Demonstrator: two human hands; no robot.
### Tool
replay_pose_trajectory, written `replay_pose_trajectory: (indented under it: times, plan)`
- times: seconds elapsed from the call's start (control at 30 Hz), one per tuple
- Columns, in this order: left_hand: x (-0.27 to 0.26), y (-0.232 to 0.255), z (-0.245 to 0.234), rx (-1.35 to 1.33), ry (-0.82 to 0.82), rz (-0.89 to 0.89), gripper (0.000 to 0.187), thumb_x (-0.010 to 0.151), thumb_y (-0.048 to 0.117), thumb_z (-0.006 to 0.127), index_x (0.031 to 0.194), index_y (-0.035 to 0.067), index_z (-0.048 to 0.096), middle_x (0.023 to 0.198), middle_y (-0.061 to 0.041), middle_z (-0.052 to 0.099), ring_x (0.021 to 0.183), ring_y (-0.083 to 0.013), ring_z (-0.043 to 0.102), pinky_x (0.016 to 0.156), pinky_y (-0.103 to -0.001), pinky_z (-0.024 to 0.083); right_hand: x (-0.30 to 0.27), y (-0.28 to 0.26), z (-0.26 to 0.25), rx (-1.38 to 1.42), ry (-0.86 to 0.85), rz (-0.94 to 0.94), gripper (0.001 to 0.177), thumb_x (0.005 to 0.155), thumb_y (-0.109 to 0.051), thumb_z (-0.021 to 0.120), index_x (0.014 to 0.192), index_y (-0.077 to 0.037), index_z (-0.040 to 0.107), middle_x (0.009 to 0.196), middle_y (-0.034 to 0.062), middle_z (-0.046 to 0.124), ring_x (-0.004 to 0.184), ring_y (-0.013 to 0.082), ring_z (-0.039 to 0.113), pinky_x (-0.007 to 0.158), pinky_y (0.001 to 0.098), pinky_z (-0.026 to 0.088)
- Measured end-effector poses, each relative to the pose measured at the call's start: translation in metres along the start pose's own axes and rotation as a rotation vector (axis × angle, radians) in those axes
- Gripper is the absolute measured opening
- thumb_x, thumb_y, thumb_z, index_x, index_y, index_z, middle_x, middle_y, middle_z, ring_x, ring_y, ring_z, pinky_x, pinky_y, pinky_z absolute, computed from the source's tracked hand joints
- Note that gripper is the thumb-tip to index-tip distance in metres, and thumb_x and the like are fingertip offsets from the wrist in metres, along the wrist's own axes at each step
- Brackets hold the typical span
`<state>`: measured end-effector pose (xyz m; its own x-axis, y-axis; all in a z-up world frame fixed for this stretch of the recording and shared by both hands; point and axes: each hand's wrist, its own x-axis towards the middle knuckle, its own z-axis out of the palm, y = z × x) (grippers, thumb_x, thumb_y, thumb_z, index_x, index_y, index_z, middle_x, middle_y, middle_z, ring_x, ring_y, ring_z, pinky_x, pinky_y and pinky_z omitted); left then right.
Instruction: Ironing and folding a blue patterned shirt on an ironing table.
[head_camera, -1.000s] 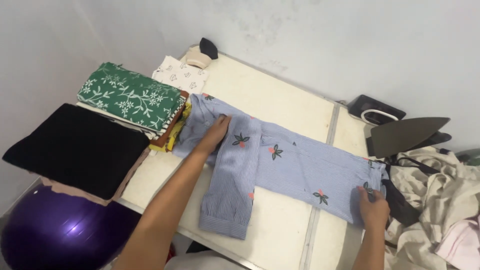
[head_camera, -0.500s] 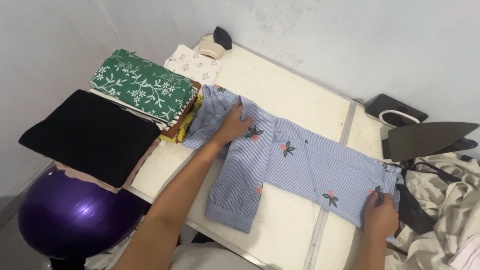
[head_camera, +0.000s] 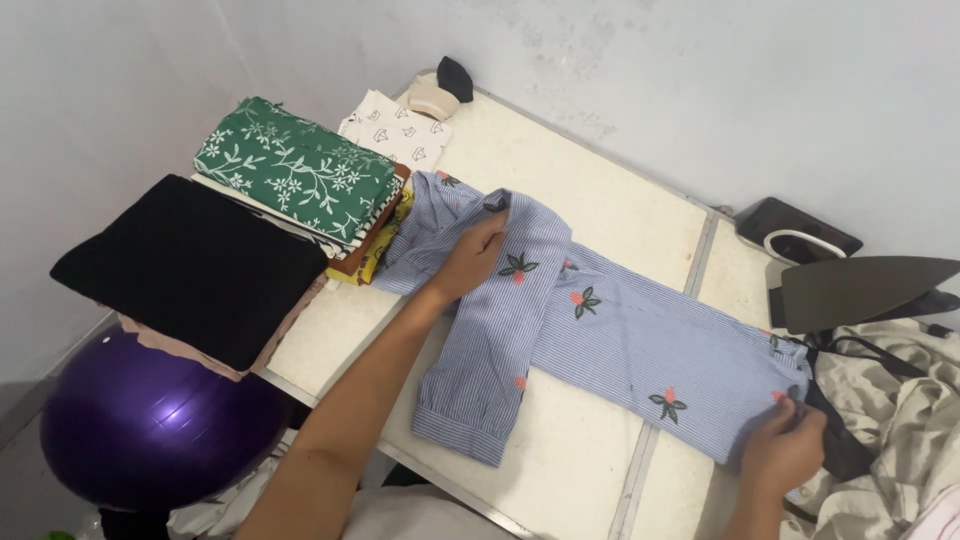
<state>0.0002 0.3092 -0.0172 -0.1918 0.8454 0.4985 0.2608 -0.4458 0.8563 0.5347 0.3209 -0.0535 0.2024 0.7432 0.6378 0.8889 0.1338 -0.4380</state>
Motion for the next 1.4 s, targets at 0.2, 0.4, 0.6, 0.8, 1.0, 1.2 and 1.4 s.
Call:
replay_pose_trajectory:
  times: [0.2,0.4,0.6,0.8,1.0,1.2,1.4]
  plan:
    - [0.013,0.012,0.001,-0.062,0.011,0.013,0.042,0.107,0.012,0.049,0.145,-0.006,0.052,0.128,-0.018,0.071,0.118,-0.0236,0.067,0.104,-0.029,0.049,0.015,0.002,0.004,-0.085,0.093,-0.005,0.021,0.112,-0.02,0.06,0.111,0.001,0.064,0.103,0.0194,0.074,0.096,0.0413,0.071,0.081,0.0477,0.054]
    - [0.02,-0.017,-0.012,0.412,-0.228,-0.124,0.052,0.104,0.034,0.063,0.14,-0.002,0.057,0.146,-0.024,0.053,0.136,-0.0378,0.047,0.112,-0.045,0.036,0.009,-0.007,0.023,-0.285,-0.146,0.033,0.033,0.109,-0.035,0.063,0.11,-0.002,0.067,0.11,0.0198,0.073,0.091,0.045,0.069,0.075,0.0542,0.053]
    - [-0.037,0.067,-0.05,0.697,0.011,-0.096,0.035,0.096,0.022,0.062,0.126,0.005,0.069,0.143,-0.016,0.059,0.134,-0.0362,0.051,0.111,-0.046,0.041,-0.002,0.032,0.021,-0.368,-0.132,0.069,0.046,0.108,-0.046,0.064,0.115,0.0,0.067,0.101,0.0237,0.073,0.093,0.0464,0.069,0.077,0.0553,0.054]
    - [-0.103,0.104,-0.077,0.877,0.249,-0.259,0.04,0.091,0.004,0.06,0.13,0.001,0.066,0.127,-0.021,0.064,0.115,-0.0398,0.06,0.101,-0.046,0.048,-0.024,0.056,0.003,-0.608,-0.278,0.058,0.05,0.107,-0.056,0.059,0.107,-0.008,0.075,0.08,0.0243,0.074,0.081,0.0465,0.072,0.071,0.058,0.056]
    - [-0.12,0.073,-0.084,0.888,0.235,-0.206,0.04,0.088,0.009,0.069,0.126,-0.001,0.066,0.117,-0.021,0.067,0.11,-0.0401,0.061,0.1,-0.046,0.047,-0.018,0.126,0.002,-0.594,-0.272,0.033,0.053,0.118,-0.06,0.056,0.098,-0.015,0.077,0.071,0.025,0.07,0.071,0.0449,0.071,0.066,0.0553,0.057]
    - [-0.132,0.077,-0.077,0.629,0.11,-0.205,0.043,0.081,0.016,0.08,0.119,0.001,0.068,0.113,-0.016,0.069,0.109,-0.032,0.063,0.097,-0.041,0.049,-0.011,0.176,0.01,-0.669,-0.229,-0.052,0.052,0.116,-0.059,0.062,0.096,-0.014,0.078,0.068,0.023,0.07,0.068,0.0429,0.071,0.069,0.0532,0.057]
    - [-0.149,0.07,-0.101,0.567,0.075,-0.247,0.031,0.082,0.016,0.078,0.109,0.003,0.072,0.103,-0.011,0.072,0.105,-0.0279,0.064,0.093,-0.038,0.051,-0.009,0.249,0.055,-0.304,-0.174,-0.083,0.039,0.112,-0.032,0.069,0.104,0.006,0.075,0.076,0.0252,0.069,0.073,0.0382,0.072,0.076,0.044,0.059]
